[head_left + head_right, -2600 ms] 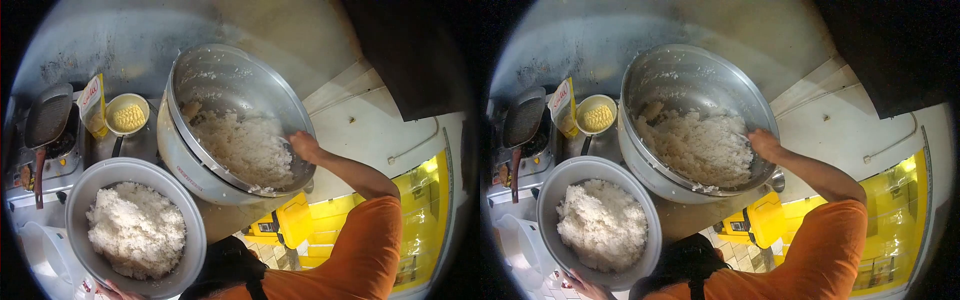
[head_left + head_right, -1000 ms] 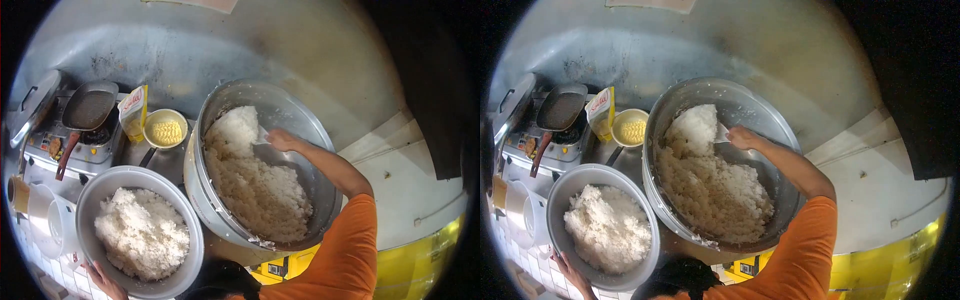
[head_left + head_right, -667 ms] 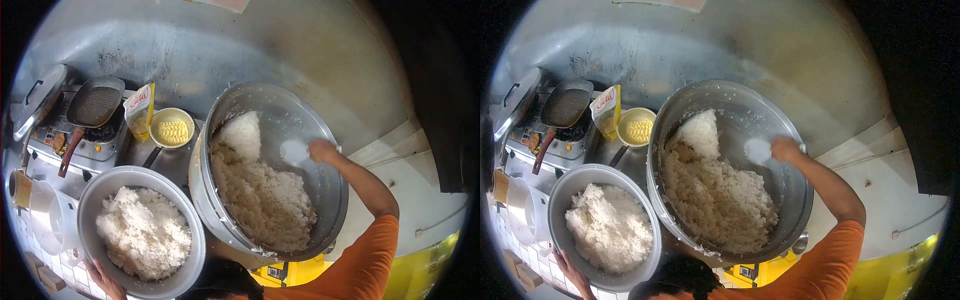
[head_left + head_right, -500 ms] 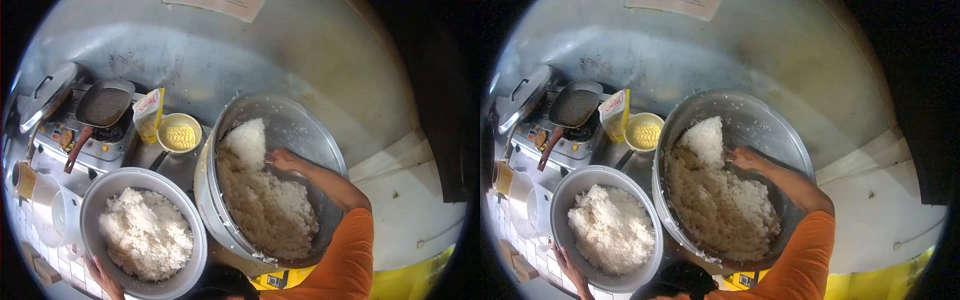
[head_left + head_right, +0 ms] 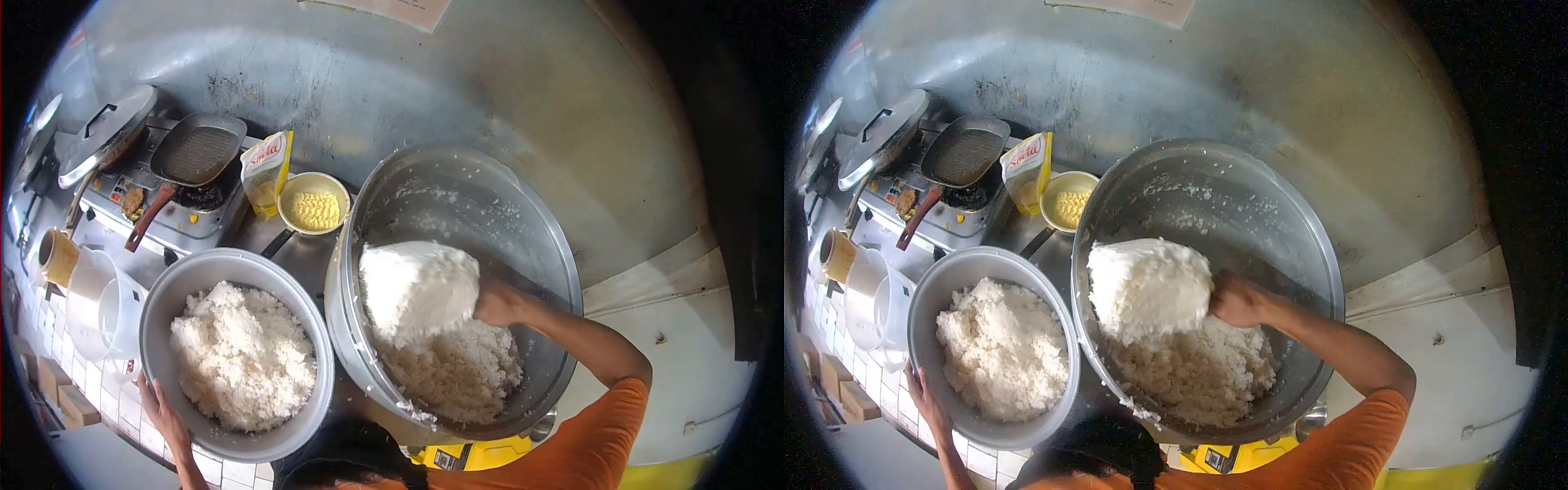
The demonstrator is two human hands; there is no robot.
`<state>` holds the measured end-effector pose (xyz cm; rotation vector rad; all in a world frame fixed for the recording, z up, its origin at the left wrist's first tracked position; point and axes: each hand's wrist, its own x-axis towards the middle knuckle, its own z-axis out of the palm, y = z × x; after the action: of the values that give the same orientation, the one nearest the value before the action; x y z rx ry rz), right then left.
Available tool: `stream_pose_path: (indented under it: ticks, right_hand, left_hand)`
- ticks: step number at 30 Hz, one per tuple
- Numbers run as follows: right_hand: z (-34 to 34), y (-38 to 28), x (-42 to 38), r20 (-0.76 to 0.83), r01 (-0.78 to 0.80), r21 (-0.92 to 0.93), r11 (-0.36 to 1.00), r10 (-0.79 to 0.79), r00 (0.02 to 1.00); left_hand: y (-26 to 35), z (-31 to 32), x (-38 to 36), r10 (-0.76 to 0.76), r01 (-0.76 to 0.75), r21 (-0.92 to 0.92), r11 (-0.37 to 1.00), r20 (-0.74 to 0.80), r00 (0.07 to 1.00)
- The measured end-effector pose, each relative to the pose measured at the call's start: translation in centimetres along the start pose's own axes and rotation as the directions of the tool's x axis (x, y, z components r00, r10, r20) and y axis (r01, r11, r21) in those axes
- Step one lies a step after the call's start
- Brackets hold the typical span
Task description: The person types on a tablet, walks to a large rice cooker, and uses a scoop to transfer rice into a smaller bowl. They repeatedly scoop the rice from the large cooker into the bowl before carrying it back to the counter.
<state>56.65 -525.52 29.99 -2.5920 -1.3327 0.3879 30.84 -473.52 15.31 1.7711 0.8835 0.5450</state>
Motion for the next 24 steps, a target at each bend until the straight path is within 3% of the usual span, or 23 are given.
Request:
stream_pose_path:
  ticks: [1,2,3,4,5,6,7,8,10,12,13,14,15,16,17,18,19,20,22,24]
  right_hand:
    - [2.3,0.9,-1.8,0.0,-0.003,0.006,1.0,0.003,1.0]
    - [5.6,3.3,-4.5,-0.008,-0.164,0.403,0.9,0.183,0.983]
    - [7.2,4.4,-6.0,0.052,-0.274,0.727,0.63,0.347,0.936]
    - [5.9,2.9,-6.3,0.046,-0.273,0.723,0.635,0.35,0.936]
    - [3.2,-0.5,-6.3,0.056,-0.223,0.312,0.924,0.216,0.975]
    - [0.2,-4.5,-6.1,0.135,-0.077,-0.166,0.983,0.1,0.986]
    - [-3.2,-9.3,-4.2,0.261,-0.548,0.3,0.781,0.485,0.835]
    - [-4.3,-11.5,-4.5,0.271,-0.548,0.301,0.781,0.481,0.834]
    - [-5.3,-14.8,-4.5,0.253,-0.726,0.587,0.358,0.77,0.585]
    - [-7.6,-17.6,-3.5,0.133,-0.74,0.468,0.483,0.789,0.599]
    - [-7.8,-17.5,-4.3,-0.049,-0.605,0.115,0.788,0.613,0.789]
    - [-7.9,-17.5,-4.8,-0.134,-0.353,-0.28,0.893,0.328,0.935]
    - [-8.0,-18.6,-3.6,-0.128,-0.328,-0.267,0.906,0.304,0.944]
    - [-8.8,-20.0,-2.1,-0.224,-0.371,-0.317,0.873,0.311,0.924]
    - [-9.5,-21.5,-0.6,-0.318,-0.421,-0.362,0.832,0.315,0.894]
    - [-10.1,-23.1,1.3,-0.317,-0.411,-0.362,0.836,0.305,0.898]
    - [-10.7,-24.7,3.4,-0.184,-0.486,-0.119,0.866,0.461,0.868]
    - [-10.7,-26.1,4.7,-0.021,-0.569,0.12,0.813,0.575,0.818]
    - [-7.7,-25.4,5.6,-0.188,-0.364,-0.116,0.924,0.339,0.922]
    - [-7.8,-25.5,5.2,-0.273,-0.37,-0.179,0.911,0.316,0.909]
  left_hand:
    - [-0.2,0.1,0.1,0.016,-0.016,0.006,1.0,-0.016,1.0]
    - [-0.2,0.0,0.2,0.032,-0.032,0.008,0.999,-0.031,0.999]
    - [0.6,0.2,-0.1,0.032,-0.03,0.046,0.998,-0.04,0.999]
    - [0.7,0.2,0.0,0.037,-0.035,0.038,0.999,-0.038,0.999]
    - [0.8,0.2,0.0,0.073,-0.073,0.02,0.997,-0.007,0.997]
    - [0.8,0.1,0.0,0.108,-0.108,0.004,0.994,0.024,0.994]
    - [0.8,0.1,0.0,0.105,-0.105,0.002,0.994,0.023,0.994]
    - [0.6,0.0,-0.1,0.121,-0.122,0.03,0.992,0.034,0.992]
    - [0.9,0.1,0.1,0.137,-0.138,0.079,0.987,0.022,0.99]
    - [0.6,-0.1,0.5,0.135,-0.138,0.155,0.978,0.029,0.99]
    - [0.5,0.1,0.1,0.135,-0.134,0.095,0.986,-0.003,0.991]
    - [-0.1,0.2,0.2,0.111,-0.109,0.062,0.992,-0.031,0.993]
    - [-0.6,0.3,0.4,0.136,-0.137,-0.026,0.99,-0.027,0.99]
    - [-0.9,0.3,0.6,0.111,-0.105,-0.178,0.978,0.019,0.994]
    - [-0.5,0.4,0.6,0.12,-0.117,-0.161,0.98,0.007,0.993]
    - [-0.1,0.4,0.3,0.128,-0.126,-0.149,0.981,0.002,0.992]
    - [0.0,0.0,0.0,0.128,-0.127,-0.151,0.98,-0.004,0.992]
    - [0.4,-0.2,-0.1,0.153,-0.15,-0.138,0.979,0.014,0.988]
    - [0.2,0.2,0.4,0.202,-0.191,-0.155,0.969,0.057,0.978]
    - [-2.4,0.5,1.0,0.1,-0.081,-0.313,0.946,0.046,0.994]
